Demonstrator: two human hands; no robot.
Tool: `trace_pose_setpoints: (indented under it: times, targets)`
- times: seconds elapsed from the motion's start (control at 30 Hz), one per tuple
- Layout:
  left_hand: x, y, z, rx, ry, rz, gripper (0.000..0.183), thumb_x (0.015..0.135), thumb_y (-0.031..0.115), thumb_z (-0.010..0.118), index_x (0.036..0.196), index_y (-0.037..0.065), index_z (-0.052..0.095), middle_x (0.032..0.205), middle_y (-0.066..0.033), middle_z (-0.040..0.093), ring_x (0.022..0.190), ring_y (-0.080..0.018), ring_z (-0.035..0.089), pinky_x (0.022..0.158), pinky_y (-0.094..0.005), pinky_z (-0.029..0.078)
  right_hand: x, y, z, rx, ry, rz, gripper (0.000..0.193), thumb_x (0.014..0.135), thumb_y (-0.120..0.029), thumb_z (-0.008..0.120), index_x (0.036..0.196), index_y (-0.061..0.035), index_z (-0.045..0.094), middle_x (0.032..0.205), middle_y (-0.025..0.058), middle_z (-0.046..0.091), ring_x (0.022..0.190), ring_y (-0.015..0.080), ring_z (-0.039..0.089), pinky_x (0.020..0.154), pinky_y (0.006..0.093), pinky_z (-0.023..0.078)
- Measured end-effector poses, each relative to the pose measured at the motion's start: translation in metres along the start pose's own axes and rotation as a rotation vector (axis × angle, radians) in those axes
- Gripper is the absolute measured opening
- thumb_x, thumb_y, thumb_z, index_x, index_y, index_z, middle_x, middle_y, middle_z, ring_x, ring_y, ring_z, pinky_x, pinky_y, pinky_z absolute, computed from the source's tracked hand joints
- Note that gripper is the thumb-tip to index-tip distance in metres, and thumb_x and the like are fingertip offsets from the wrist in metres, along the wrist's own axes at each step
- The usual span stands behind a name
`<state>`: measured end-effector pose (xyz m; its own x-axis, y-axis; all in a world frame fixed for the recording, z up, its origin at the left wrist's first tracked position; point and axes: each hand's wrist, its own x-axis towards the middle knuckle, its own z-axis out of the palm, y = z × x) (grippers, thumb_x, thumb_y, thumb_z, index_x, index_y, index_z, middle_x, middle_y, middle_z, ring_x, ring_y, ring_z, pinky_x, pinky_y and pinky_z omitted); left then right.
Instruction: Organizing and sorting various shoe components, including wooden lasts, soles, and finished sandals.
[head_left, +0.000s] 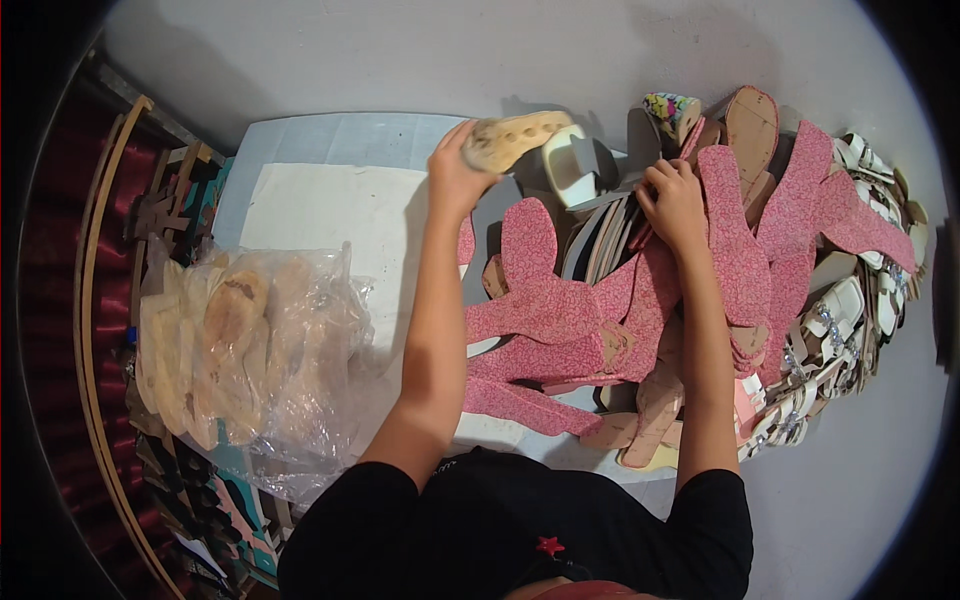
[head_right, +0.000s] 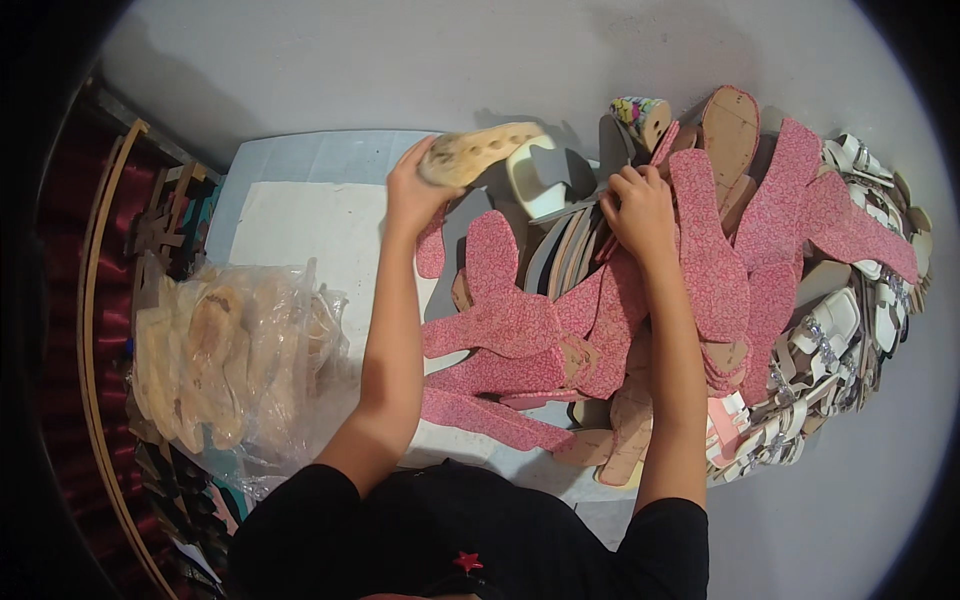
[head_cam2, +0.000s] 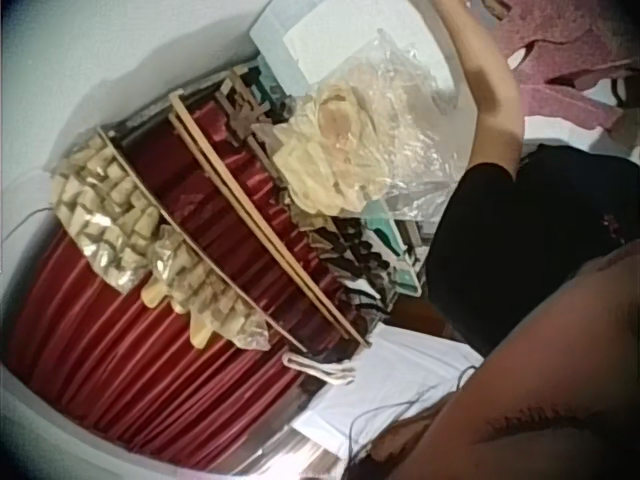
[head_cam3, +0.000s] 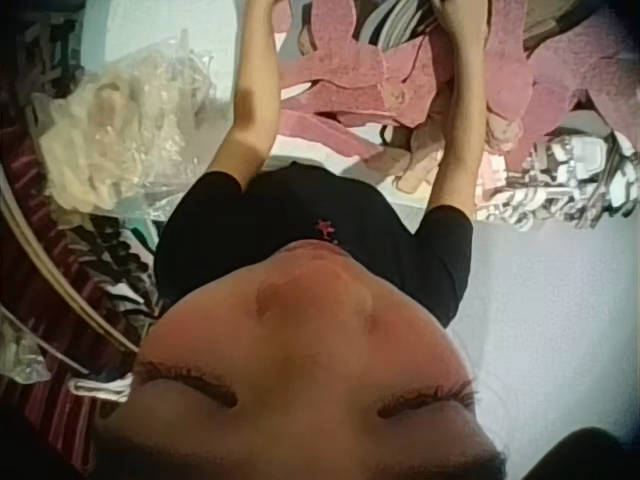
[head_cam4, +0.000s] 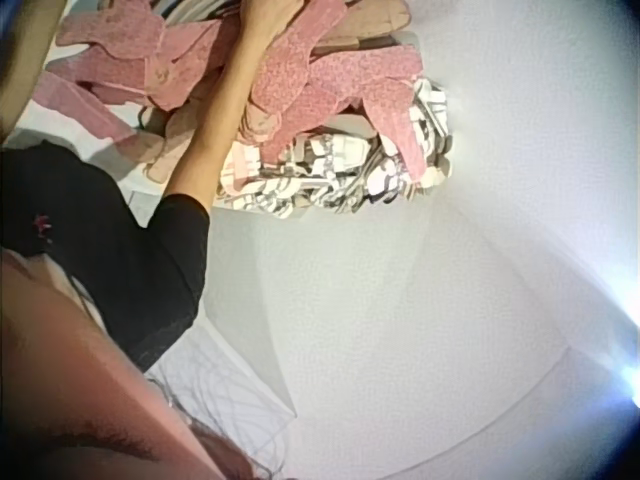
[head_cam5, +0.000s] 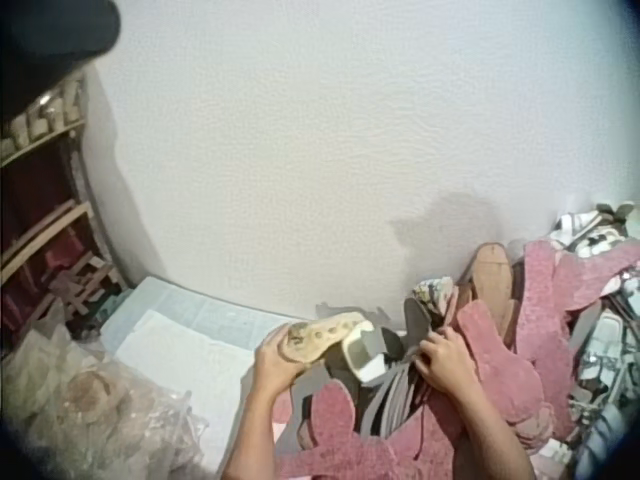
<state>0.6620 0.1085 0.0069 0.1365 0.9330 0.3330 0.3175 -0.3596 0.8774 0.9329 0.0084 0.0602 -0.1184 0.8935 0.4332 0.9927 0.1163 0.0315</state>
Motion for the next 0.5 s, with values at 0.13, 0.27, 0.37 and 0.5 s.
trace_pose_setpoints:
  times: [0.13,0.27,0.37,0.5]
  targets:
    - [-0.056,-0.006,-0.040,-0.033,0.293,-0.083,0.073,0.048,-0.002,0.077,0.115,-0.004,0.049,0.118,-0.0179,0.051,0.108,-0.0281,0.050,0.092,-0.0327,0.040,0.000,-0.014,0.012,-0.116,-0.088,0.024,0.009,0.072,-0.018,0.055,0.076,-0.0134,0.062,0.078,0.0019,0.054,0.085,0.0236,0.051,0.078,0.0437,0.039]
    - [-0.105,-0.018,-0.062,-0.014,0.468,-0.195,0.075,0.053,0.000,0.078,0.121,-0.002,0.044,0.123,-0.0179,0.046,0.112,-0.0299,0.046,0.093,-0.0352,0.039,-0.003,-0.040,0.036,-0.312,-0.113,-0.108,0.018,0.077,-0.016,0.048,0.086,-0.0171,0.063,0.084,0.0022,0.056,0.092,0.0217,0.049,0.091,0.0510,0.029]
    - [-0.127,-0.027,-0.072,0.040,0.473,-0.195,0.077,0.054,0.001,0.078,0.123,-0.001,0.043,0.125,-0.0171,0.044,0.114,-0.0305,0.044,0.094,-0.0362,0.038,-0.005,-0.069,0.032,-0.239,-0.258,-0.165,0.033,0.076,-0.014,0.049,0.108,-0.0152,0.057,0.104,0.0052,0.053,0.107,0.0264,0.044,0.095,0.0488,0.028]
    - [-0.148,-0.032,-0.068,0.172,0.513,-0.166,0.074,0.055,-0.001,0.076,0.122,-0.001,0.043,0.123,-0.0168,0.045,0.115,-0.0334,0.041,0.096,-0.0391,0.035,-0.035,-0.098,0.015,-0.194,-0.148,-0.173,0.048,0.072,-0.025,0.057,0.116,-0.0067,0.051,0.120,0.0153,0.045,0.116,0.0335,0.038,0.099,0.0484,0.025]
